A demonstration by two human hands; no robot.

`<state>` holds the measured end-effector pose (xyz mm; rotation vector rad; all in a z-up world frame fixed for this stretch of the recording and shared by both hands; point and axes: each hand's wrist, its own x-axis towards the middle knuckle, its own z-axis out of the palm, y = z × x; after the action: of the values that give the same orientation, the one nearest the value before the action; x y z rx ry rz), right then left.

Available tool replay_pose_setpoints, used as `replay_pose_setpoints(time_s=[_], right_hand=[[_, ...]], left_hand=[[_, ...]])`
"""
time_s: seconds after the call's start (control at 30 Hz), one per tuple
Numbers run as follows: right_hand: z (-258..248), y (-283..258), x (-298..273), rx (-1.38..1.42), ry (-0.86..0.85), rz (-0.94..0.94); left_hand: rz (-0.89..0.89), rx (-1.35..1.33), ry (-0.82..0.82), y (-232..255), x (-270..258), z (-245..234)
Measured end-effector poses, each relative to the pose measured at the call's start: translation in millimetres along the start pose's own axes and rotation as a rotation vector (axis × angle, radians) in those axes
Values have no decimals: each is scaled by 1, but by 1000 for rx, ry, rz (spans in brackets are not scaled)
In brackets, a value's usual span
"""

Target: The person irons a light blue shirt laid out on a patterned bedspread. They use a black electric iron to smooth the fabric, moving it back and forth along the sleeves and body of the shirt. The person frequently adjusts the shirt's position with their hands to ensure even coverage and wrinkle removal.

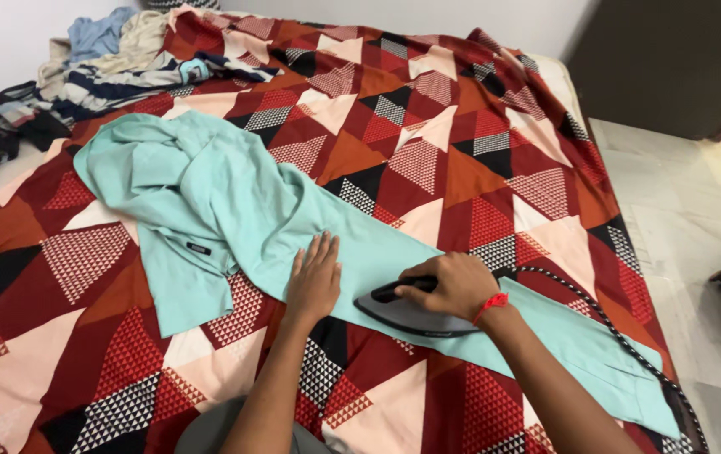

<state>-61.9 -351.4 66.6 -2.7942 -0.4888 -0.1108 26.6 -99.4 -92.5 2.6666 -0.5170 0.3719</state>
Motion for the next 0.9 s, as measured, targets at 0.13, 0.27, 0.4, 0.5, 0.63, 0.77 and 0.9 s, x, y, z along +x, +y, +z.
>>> replay_pose_setpoints(time_s=[0.13, 0.27, 0.4, 0.5, 0.63, 0.77, 0.9], right_hand=[[-2, -1, -21, 20, 35, -37], [-3, -5, -35, 21, 0, 7], [-3, -11, -50, 56, -29, 69], [-3, -19, -62, 55, 87, 51], [-13, -38, -63, 94, 24, 372], [-19, -33, -47, 290, 73, 706], [-10, -4, -24, 652, 150, 532]], left_hand=[[-8, -8, -12, -1, 2, 3], [-17, -8, -25, -1, 3, 1], [-29, -13, -44, 1, 4, -1], [-52, -12, -51, 5, 4, -3], [-67, -5, -33, 10, 5, -8], [-92, -64, 69, 23, 4, -19], [-133, -277, 239, 42, 5, -30]])
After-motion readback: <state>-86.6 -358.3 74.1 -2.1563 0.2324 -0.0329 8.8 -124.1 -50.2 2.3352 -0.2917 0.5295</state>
